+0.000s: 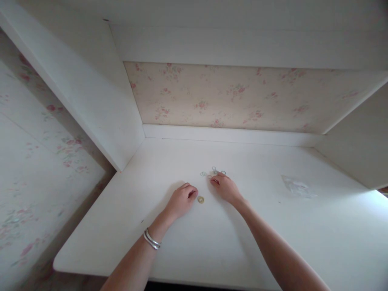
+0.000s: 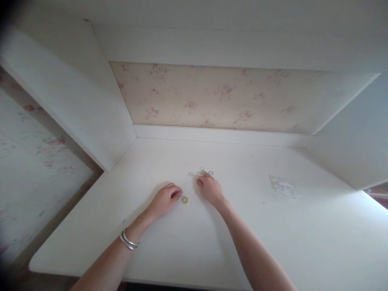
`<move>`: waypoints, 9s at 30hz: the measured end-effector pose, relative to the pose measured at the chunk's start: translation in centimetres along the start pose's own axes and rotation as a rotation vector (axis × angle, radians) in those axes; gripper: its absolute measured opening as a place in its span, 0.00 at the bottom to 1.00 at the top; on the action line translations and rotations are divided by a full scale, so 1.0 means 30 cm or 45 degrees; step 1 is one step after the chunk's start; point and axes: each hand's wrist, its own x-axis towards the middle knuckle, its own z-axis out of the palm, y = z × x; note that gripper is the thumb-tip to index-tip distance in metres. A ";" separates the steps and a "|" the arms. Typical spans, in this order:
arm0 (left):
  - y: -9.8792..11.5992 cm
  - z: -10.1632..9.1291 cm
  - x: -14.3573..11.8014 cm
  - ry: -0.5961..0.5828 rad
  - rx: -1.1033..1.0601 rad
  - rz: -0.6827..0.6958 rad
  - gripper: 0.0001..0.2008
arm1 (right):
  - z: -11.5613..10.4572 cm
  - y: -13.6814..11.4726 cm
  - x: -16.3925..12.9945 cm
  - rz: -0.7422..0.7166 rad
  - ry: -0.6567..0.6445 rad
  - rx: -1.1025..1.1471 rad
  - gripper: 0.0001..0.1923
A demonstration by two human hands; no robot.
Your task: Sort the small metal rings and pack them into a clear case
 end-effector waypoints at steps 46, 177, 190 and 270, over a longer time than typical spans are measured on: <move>0.011 -0.005 0.003 -0.023 0.013 -0.011 0.11 | 0.018 -0.025 -0.218 -0.359 0.198 0.237 0.12; -0.042 -0.009 0.114 0.045 -0.202 -0.344 0.16 | 0.022 -0.006 -0.213 -0.406 0.155 0.301 0.12; -0.045 -0.007 0.111 0.051 -0.166 -0.327 0.16 | 0.016 -0.020 -0.214 -0.471 0.068 0.202 0.11; 0.031 0.016 0.089 -0.089 -0.223 -0.194 0.13 | -0.003 0.004 -0.172 -0.200 0.228 0.645 0.13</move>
